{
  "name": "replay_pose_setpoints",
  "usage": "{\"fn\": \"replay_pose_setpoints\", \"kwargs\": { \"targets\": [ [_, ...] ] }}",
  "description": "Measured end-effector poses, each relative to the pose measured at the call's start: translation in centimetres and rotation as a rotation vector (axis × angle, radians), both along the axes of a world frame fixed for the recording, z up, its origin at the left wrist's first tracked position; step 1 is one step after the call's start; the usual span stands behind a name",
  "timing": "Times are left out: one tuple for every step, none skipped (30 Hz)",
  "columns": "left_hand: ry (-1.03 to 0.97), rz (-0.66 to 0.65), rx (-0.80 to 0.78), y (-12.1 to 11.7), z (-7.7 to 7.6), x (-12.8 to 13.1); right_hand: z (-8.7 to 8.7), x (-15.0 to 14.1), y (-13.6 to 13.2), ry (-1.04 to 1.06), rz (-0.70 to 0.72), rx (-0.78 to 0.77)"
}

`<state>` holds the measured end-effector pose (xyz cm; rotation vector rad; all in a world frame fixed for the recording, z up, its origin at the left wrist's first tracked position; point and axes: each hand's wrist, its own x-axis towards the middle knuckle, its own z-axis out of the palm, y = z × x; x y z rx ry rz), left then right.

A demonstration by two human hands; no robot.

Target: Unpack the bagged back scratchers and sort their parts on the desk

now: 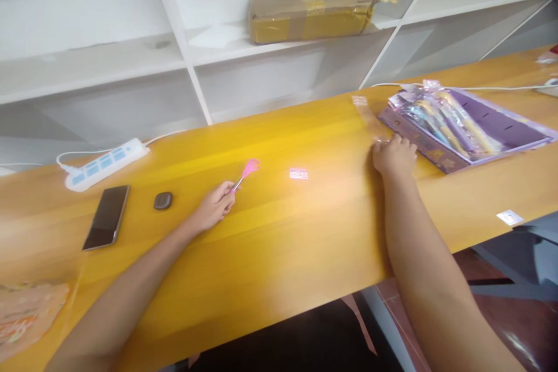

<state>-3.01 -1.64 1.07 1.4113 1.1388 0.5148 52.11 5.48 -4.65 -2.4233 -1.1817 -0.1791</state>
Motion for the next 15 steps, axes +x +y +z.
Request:
{"fn": "replay_pose_setpoints", "kwargs": {
  "targets": [
    [0.005,0.015,0.002,0.0,0.1,0.1,0.0,0.0,0.0,0.001,0.004,-0.014],
    [0.009,0.027,0.001,0.0,0.3,0.2,0.0,-0.1,0.1,-0.001,0.010,-0.019],
    [0.008,0.033,-0.005,0.0,0.4,0.3,0.0,-0.3,0.3,-0.002,0.015,-0.021],
    [0.002,0.033,-0.010,0.0,0.6,0.4,0.1,-0.6,0.4,0.000,0.018,-0.024],
    [-0.007,0.029,-0.010,0.0,0.6,0.4,0.2,-0.9,0.6,0.004,0.017,-0.025],
    [-0.016,0.023,-0.007,0.1,0.6,0.5,0.2,-1.2,0.8,0.010,0.016,-0.023],
    [-0.023,0.021,-0.002,0.1,0.6,0.4,0.3,-1.5,0.9,0.018,0.017,-0.025],
    [-0.028,0.019,0.001,0.1,0.5,0.4,0.5,-1.8,1.0,0.031,0.020,-0.030],
    [-0.032,0.017,0.005,0.1,0.4,0.3,0.6,-2.1,1.1,0.058,0.027,-0.040],
    [-0.035,0.014,0.008,0.1,0.2,0.3,0.8,-2.3,1.2,0.098,0.035,-0.054],
    [-0.036,0.010,0.011,0.1,0.1,0.2,1.0,-2.4,1.2,0.144,0.046,-0.070],
    [-0.037,0.004,0.013,0.1,0.0,0.1,1.2,-2.6,1.2,0.192,0.055,-0.087],
    [-0.038,-0.004,0.016,0.2,-0.1,0.0,1.3,-2.7,1.2,0.234,0.061,-0.100],
    [-0.040,-0.013,0.019,0.2,-0.2,0.0,1.4,-2.9,1.2,0.265,0.064,-0.108],
    [-0.042,-0.020,0.024,0.2,-0.2,-0.1,1.5,-3.1,1.2,0.279,0.064,-0.113]
  ]
}}
